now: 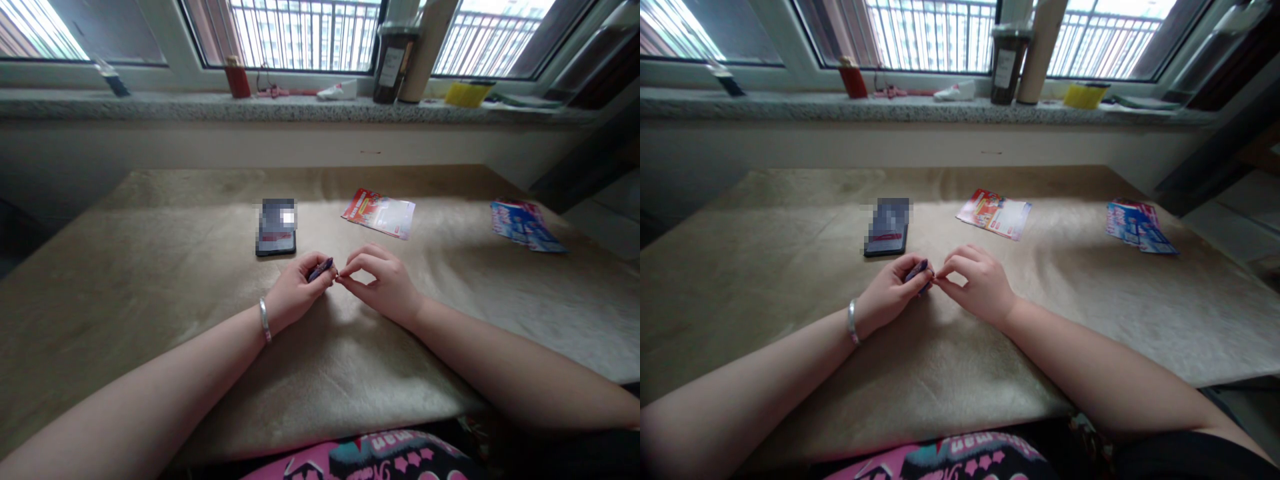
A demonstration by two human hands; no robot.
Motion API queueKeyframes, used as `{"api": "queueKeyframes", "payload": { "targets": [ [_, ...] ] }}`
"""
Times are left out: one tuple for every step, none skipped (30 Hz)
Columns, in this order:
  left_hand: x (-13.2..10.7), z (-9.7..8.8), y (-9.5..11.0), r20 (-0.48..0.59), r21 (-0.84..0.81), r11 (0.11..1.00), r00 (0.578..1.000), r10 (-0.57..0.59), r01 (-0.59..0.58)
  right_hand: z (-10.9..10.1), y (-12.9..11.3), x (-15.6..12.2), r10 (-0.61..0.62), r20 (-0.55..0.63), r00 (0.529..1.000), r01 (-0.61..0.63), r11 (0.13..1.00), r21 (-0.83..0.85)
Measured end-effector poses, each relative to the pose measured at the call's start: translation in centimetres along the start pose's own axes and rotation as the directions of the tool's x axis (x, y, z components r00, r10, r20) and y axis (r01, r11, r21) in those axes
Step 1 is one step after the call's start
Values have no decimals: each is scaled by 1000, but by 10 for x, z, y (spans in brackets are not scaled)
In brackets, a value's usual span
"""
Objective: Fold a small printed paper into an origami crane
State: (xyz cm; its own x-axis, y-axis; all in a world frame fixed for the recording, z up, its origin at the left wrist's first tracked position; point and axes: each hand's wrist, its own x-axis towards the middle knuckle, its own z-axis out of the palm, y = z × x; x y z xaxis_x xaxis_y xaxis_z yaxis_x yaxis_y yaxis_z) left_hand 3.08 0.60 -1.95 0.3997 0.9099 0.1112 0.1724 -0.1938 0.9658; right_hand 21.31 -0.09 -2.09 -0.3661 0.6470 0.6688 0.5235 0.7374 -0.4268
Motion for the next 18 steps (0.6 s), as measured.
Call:
{"api": "queueKeyframes", "payload": {
  "targets": [
    [0, 0, 0, 3, -21, 1000, 1000, -4, 5, 0, -1, 0, 25, 3, 1000, -25, 1000, 18],
    [0, 1, 0, 4, -42, 999, 1000, -9, 9, 0, -1, 1, 48, 8, 999, -48, 998, 35],
    [1, 1, 0, 4, -60, 998, 1000, -13, 14, 0, -2, 1, 65, 13, 998, -66, 996, 52],
    [1, 1, -1, 5, -72, 997, 1000, -19, 20, 0, -2, 1, 77, 17, 997, -78, 995, 66],
    [1, 2, -1, 2, -83, 996, 1000, -24, 25, 0, -3, 1, 82, 20, 996, -83, 994, 74],
    [1, 2, -1, -1, -92, 995, 1000, -30, 30, 0, -3, 0, 82, 21, 996, -83, 994, 74],
    [1, 2, -1, -2, -101, 994, 999, -36, 35, -1, -3, 0, 78, 21, 997, -79, 995, 68],
    [1, 2, -1, -2, -111, 993, 999, -42, 41, -1, -3, 0, 71, 18, 997, -72, 996, 56],
    [1, 2, -2, 0, -121, 992, 999, -47, 47, -1, -3, -1, 65, 15, 998, -66, 997, 40],
    [1, 2, -2, 3, -131, 990, 999, -52, 52, -1, -4, -1, 57, 11, 998, -58, 998, 21],
    [1, 2, -2, 5, -141, 989, 999, -54, 55, -2, -4, -1, 47, 6, 999, -47, 999, 1],
    [1, 2, -2, 9, -147, 987, 998, -57, 57, -2, -4, -1, 34, 3, 999, -34, 999, -22],
    [1, 2, -2, 10, -151, 987, 998, -58, 59, -2, -4, 0, 17, -2, 1000, -18, 999, -47],
    [1, 2, -2, 12, -150, 987, 998, -60, 61, -3, -4, 0, -3, -6, 1000, 3, 997, -76],
    [1, 2, -2, 12, -146, 987, 998, -61, 62, -3, -3, 0, -28, -10, 1000, 27, 994, -110],
    [1, 2, -2, 12, -138, 988, 998, -61, 62, -4, -3, 0, -57, -13, 998, 54, 987, -150],
    [1, 2, -2, 10, -129, 990, 998, -62, 63, -4, -3, 1, -92, -11, 996, 88, 976, -198],
    [2, 2, -2, 7, -122, 991, 998, -63, 63, -5, -3, 1, -135, -2, 991, 130, 958, -254]
  ]
}}
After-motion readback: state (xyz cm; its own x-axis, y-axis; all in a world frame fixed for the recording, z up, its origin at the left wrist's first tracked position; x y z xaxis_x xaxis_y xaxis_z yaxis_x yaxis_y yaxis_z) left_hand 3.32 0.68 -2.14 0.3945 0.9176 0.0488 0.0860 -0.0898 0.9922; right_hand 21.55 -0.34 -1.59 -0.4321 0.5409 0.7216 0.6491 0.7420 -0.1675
